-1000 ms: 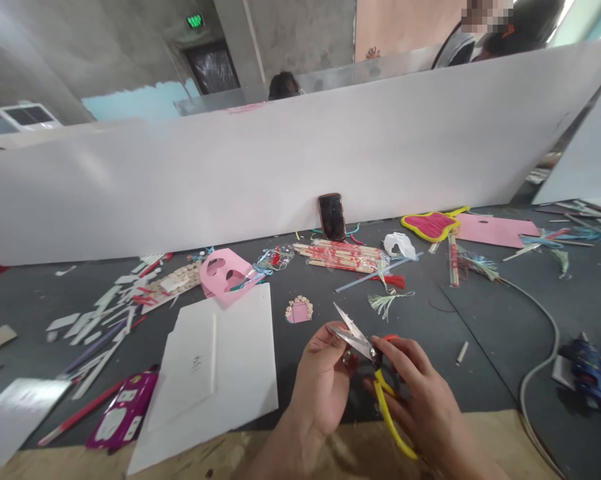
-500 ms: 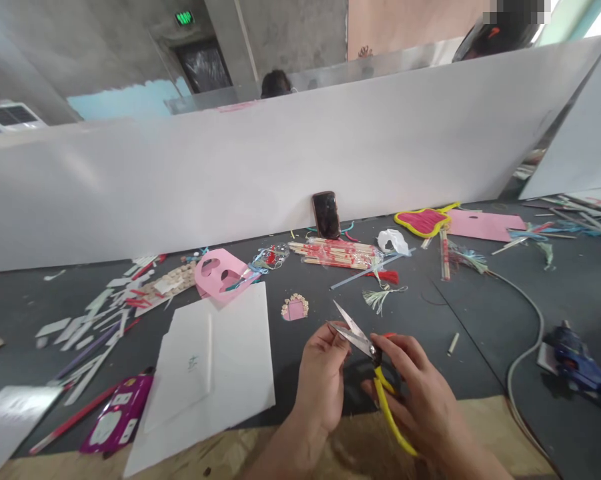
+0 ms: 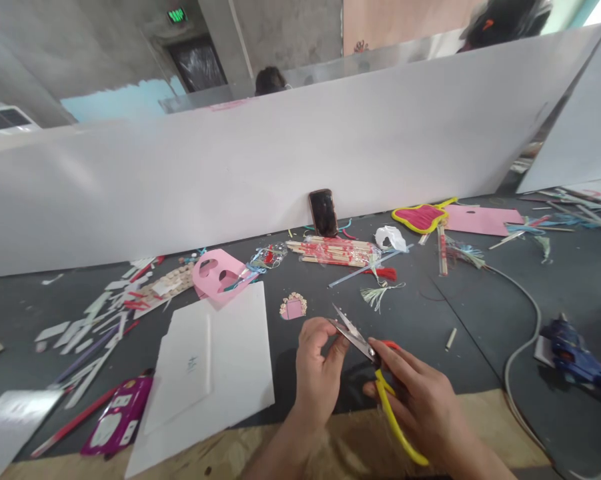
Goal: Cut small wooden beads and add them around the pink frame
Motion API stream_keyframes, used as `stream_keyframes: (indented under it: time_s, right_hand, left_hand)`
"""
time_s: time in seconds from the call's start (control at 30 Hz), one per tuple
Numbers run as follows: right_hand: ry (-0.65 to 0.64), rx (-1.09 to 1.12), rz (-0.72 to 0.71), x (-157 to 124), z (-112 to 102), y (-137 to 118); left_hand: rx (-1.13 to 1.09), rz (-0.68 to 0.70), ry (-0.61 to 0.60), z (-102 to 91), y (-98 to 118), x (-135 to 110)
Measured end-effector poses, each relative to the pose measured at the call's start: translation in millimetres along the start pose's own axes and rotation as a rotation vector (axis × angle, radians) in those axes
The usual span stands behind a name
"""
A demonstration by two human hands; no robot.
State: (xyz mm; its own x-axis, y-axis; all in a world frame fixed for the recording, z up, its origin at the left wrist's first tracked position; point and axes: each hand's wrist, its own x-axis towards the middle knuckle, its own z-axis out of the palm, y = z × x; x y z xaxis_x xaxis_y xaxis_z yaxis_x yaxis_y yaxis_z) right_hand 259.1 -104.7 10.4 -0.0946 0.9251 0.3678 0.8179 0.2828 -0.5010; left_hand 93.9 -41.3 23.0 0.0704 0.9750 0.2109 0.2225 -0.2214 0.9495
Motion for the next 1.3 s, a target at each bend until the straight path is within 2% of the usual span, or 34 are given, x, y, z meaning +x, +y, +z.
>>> stream_keyframes:
  time_s: [0.13,0.27,0.43,0.6,0.7,0.9,1.03,1.3]
  right_hand:
    - [-0.036,0.005,-0.008,0,1,-1]
    - [-0.076,0.033,0.011,1,1,-3]
    - [-0.086,0.040,0.036,3,2,-6]
    - [-0.102,-0.013,-0.022,0,2,-5]
    - [-0.097,-0.059,-0.042,-1,2,-3]
    - [-0.105,-0.045,-0.050,0,1,-3]
    - [-0.110,-0.017,-0.031,0,2,-3]
    - [-0.108,0.013,-0.041,-1,2,-3]
  left_hand:
    - [0.116,0.134,0.034,-0.5,-4,0]
    - [0.176,0.195,0.072,-2.0,-5,0]
    - [0.258,0.234,0.029,-5.7,-1,0]
    - [0.297,0.278,0.007,-7.6,2,0]
    - [0.276,0.260,-0.037,-9.1,4,1]
    - [0.138,0.131,-0.158,-13.6,9,4]
    - [0.118,0.106,-0.179,-15.1,10,3]
    - [0.231,0.119,-0.173,-12.0,9,-3]
